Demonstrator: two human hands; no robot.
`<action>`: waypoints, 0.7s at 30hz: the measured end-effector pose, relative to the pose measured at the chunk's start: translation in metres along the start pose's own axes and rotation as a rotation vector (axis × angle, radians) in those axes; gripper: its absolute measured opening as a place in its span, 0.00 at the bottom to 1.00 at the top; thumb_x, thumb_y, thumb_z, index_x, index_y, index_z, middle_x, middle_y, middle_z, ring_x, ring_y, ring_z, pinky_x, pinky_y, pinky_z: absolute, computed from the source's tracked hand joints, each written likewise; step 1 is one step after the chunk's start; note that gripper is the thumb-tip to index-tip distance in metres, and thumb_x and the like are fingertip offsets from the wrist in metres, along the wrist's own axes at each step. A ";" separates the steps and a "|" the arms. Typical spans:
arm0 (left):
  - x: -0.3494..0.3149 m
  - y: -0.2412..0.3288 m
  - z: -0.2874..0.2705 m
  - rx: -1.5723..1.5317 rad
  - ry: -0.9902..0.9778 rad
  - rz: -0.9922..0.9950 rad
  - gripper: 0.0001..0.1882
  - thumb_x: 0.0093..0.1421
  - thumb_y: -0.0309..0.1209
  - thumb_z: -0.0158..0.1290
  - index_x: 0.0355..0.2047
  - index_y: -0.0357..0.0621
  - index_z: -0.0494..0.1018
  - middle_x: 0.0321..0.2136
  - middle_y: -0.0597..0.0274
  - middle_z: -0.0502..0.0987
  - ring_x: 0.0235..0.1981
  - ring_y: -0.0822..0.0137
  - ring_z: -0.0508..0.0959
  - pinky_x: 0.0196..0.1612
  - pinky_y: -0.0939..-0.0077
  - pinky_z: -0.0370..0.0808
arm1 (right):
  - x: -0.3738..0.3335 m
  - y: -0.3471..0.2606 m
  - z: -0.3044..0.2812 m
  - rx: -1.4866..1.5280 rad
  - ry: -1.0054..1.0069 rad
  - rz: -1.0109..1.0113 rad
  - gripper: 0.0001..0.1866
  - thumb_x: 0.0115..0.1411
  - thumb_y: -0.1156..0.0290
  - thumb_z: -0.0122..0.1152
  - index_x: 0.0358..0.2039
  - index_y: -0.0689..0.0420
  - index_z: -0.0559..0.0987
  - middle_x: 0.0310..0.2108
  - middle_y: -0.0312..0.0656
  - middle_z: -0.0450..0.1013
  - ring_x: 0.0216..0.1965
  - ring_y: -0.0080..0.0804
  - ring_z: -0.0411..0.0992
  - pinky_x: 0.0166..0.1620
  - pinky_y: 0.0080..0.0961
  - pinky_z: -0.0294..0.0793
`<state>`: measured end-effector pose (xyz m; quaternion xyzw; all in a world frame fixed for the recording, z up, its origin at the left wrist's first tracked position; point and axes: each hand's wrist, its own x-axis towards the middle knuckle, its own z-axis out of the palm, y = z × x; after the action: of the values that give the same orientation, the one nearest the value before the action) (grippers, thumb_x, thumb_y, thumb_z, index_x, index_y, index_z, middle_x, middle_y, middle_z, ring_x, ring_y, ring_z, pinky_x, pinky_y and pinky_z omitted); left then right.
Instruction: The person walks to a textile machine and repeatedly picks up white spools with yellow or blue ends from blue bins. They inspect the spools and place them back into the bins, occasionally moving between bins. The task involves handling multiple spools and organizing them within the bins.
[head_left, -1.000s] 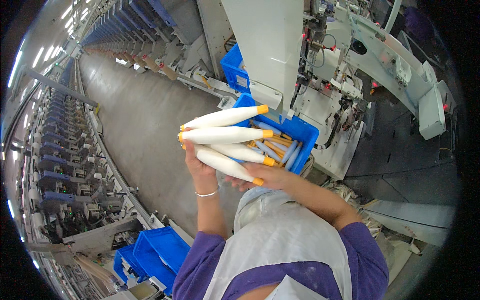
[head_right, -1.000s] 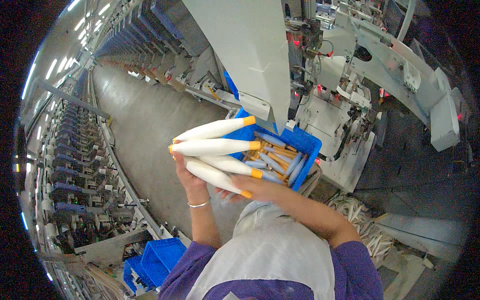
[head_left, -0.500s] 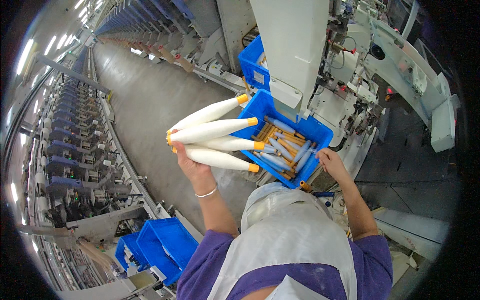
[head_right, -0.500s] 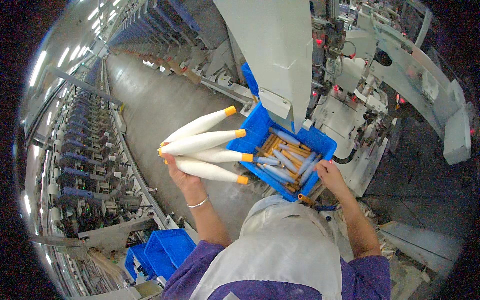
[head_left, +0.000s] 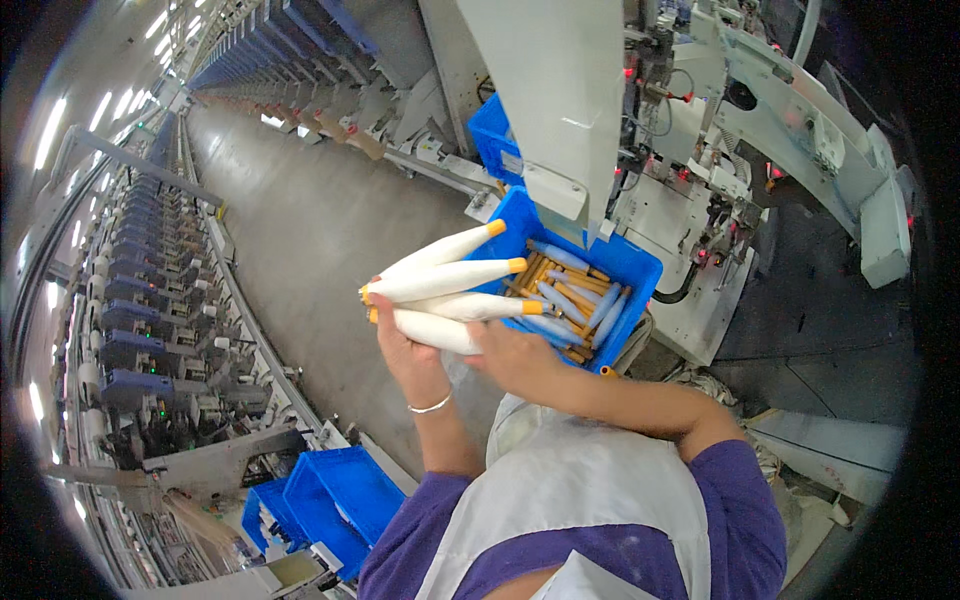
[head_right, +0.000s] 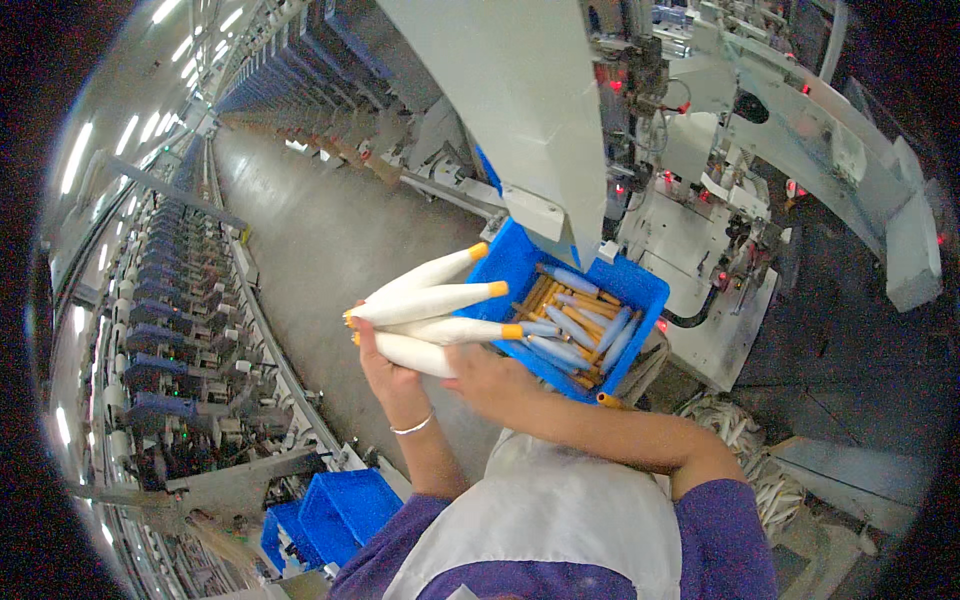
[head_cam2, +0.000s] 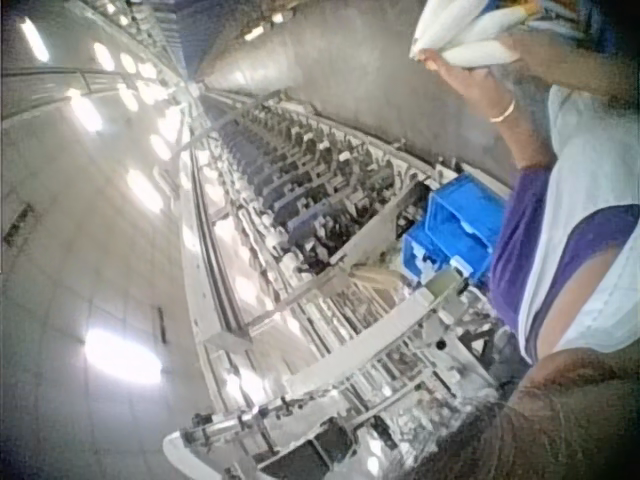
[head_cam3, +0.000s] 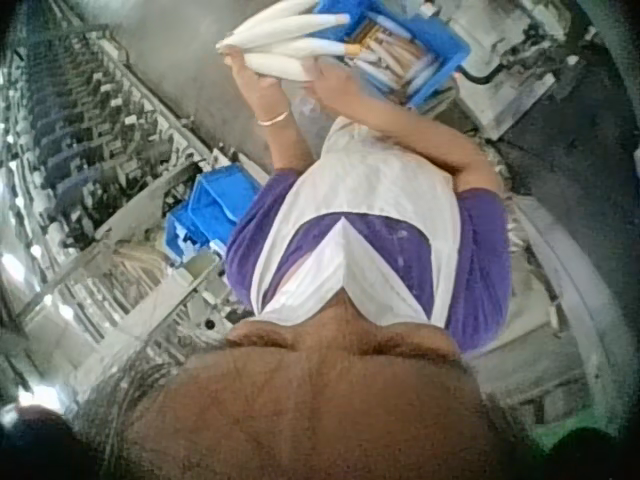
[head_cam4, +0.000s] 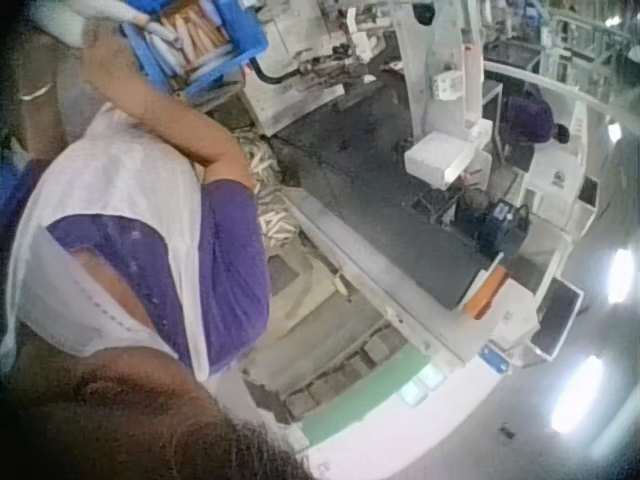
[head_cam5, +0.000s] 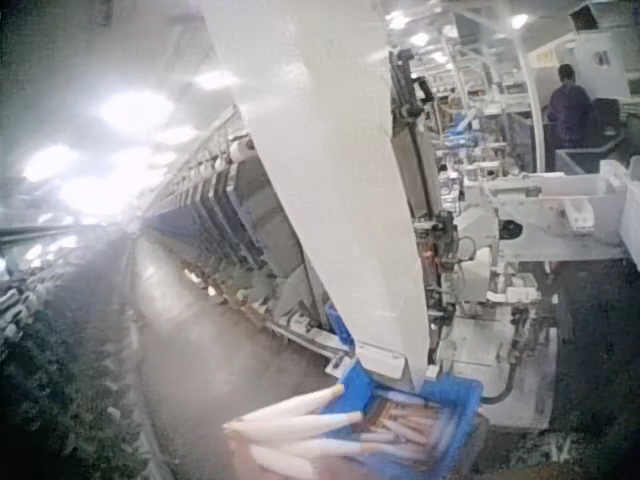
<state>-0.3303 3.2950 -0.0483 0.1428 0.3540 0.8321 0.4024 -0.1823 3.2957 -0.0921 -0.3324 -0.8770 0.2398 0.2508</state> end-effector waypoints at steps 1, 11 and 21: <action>0.004 0.002 -0.005 0.028 0.005 0.037 0.28 0.61 0.47 0.52 0.56 0.45 0.62 0.52 0.57 0.67 0.54 0.59 0.68 0.58 0.59 0.66 | -0.014 0.011 -0.002 0.059 -0.072 0.033 0.19 0.59 0.59 0.57 0.45 0.57 0.72 0.36 0.47 0.73 0.33 0.40 0.75 0.30 0.35 0.74; 0.030 0.044 -0.028 -0.137 -0.037 0.188 0.23 0.57 0.43 0.57 0.50 0.50 0.68 0.49 0.62 0.70 0.53 0.59 0.69 0.58 0.56 0.67 | -0.096 0.184 -0.072 1.029 0.147 0.661 0.10 0.64 0.67 0.48 0.32 0.57 0.75 0.21 0.31 0.68 0.21 0.18 0.65 0.23 0.17 0.66; 0.001 0.013 0.016 -0.001 -0.092 0.056 0.26 0.60 0.45 0.54 0.53 0.47 0.63 0.50 0.58 0.68 0.53 0.60 0.68 0.58 0.57 0.66 | -0.018 0.026 -0.077 -0.078 0.065 -0.202 0.21 0.52 0.54 0.60 0.41 0.54 0.77 0.31 0.38 0.73 0.33 0.32 0.75 0.31 0.27 0.75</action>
<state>-0.3300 3.2975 -0.0278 0.1904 0.3306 0.8358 0.3950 -0.1122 3.3193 -0.0539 -0.2594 -0.9061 0.1679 0.2890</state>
